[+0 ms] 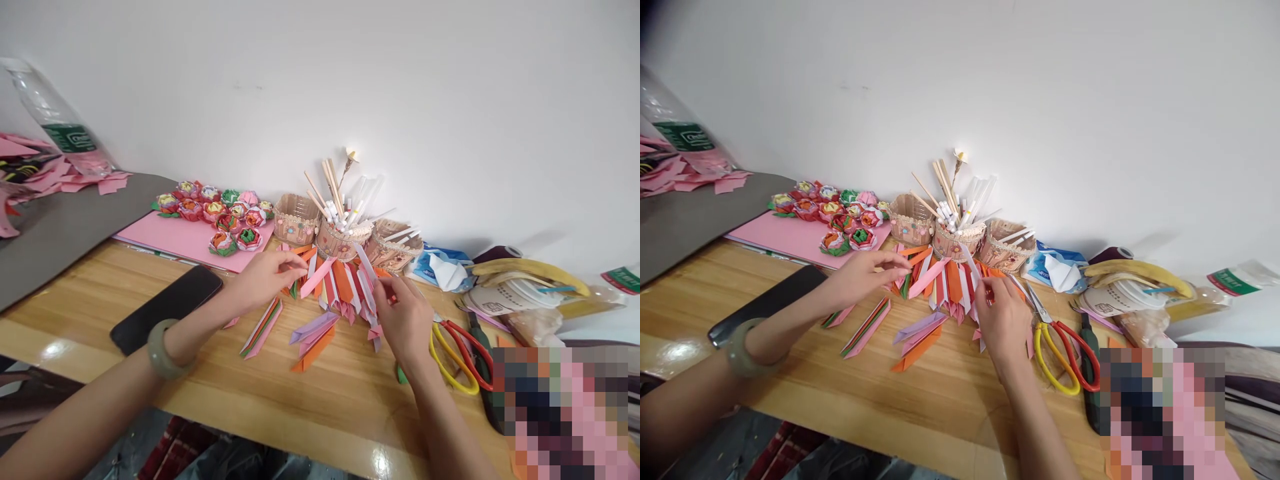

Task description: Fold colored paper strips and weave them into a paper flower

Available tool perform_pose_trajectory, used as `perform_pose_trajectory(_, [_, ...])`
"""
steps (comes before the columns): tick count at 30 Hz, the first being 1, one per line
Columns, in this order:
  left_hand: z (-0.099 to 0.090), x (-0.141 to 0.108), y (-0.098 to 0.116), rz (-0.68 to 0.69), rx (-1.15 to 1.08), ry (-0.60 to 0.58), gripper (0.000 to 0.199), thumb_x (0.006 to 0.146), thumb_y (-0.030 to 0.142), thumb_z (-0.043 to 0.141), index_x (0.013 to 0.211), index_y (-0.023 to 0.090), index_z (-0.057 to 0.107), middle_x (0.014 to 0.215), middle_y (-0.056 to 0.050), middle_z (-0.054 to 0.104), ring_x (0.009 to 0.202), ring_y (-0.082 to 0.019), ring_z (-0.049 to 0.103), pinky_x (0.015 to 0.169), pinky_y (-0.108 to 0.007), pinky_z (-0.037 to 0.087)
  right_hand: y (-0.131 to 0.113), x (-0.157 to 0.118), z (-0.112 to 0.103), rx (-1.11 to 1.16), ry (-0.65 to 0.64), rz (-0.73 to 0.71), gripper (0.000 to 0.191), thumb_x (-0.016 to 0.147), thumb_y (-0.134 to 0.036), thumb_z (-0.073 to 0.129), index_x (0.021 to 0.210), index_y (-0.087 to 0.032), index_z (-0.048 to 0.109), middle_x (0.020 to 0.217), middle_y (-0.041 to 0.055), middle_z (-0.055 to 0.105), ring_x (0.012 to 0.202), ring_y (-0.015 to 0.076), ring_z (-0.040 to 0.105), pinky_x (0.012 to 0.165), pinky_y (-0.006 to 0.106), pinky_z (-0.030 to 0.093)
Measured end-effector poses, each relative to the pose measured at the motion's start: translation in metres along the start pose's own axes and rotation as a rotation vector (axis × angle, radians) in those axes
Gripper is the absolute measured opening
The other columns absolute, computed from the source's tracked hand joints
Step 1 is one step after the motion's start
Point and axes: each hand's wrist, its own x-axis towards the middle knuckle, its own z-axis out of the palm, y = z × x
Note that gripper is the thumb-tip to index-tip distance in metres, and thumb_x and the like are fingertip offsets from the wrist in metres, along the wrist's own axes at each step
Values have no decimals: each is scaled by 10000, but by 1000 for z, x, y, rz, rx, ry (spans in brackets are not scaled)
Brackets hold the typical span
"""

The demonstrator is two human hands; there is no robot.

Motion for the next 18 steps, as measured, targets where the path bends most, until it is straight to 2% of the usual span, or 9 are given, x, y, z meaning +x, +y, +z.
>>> perform_pose_trajectory(2, [18, 7, 5, 14, -217, -92, 283, 757, 337, 520, 932, 158, 652, 737, -33, 648, 634, -145, 562, 585, -256, 417, -8, -5, 2, 176, -12, -106, 170, 819, -223, 483, 725, -161, 611, 764, 39, 647, 607, 112, 573, 550, 206, 402])
perform_pose_trajectory(4, [36, 11, 8, -22, -434, -155, 299, 755, 328, 534, 976, 156, 639, 732, -38, 640, 624, -139, 563, 570, -250, 430, -16, -12, 7, 248, -25, -222, 154, 825, -207, 486, 732, -161, 599, 856, 52, 660, 628, 101, 595, 539, 189, 418])
perform_pose_trajectory(7, [54, 10, 8, -58, -595, -108, 215, 717, 309, 596, 817, 131, 663, 772, -62, 639, 704, -156, 579, 634, -267, 456, -25, -22, 14, 224, -42, -387, 123, 835, -180, 491, 790, -167, 604, 888, 42, 675, 634, 91, 614, 530, 176, 424])
perform_pose_trajectory(9, [57, 7, 7, -114, -684, -68, 197, 696, 301, 626, 784, 128, 658, 773, -60, 634, 711, -152, 576, 650, -271, 459, -26, -25, 16, 212, -52, -448, 121, 843, -194, 497, 836, -172, 616, 897, 40, 680, 682, 99, 628, 561, 177, 431])
perform_pose_trajectory(11, [54, 5, 4, -166, -764, -15, 216, 680, 306, 647, 806, 131, 657, 746, -46, 626, 670, -132, 562, 628, -257, 452, -25, -23, 16, 193, -48, -392, 144, 850, -246, 504, 826, -181, 630, 855, 30, 682, 654, 98, 622, 548, 182, 419])
perform_pose_trajectory(14, [46, 5, -1, -197, -855, 67, 247, 665, 322, 663, 808, 120, 657, 631, -13, 587, 544, -87, 498, 552, -224, 408, -20, -16, 17, 19, -46, -137, 206, 837, -328, 508, 813, -180, 649, 802, 38, 667, 604, 118, 602, 468, 214, 360])
perform_pose_trajectory(16, [44, 6, -3, -201, -889, 88, 250, 654, 332, 670, 758, 106, 656, 586, -4, 566, 490, -68, 452, 514, -217, 375, -16, -11, 19, -106, -126, -22, 225, 819, -348, 513, 810, -178, 662, 820, 59, 662, 690, 167, 616, 461, 231, 331])
perform_pose_trajectory(18, [44, 6, -4, -214, -912, 89, 262, 637, 337, 684, 757, 105, 661, 610, -13, 582, 492, -64, 443, 507, -215, 366, -13, -7, 21, -124, -245, 53, 214, 802, -344, 521, 765, -195, 669, 824, 53, 666, 747, 195, 619, 472, 235, 322])
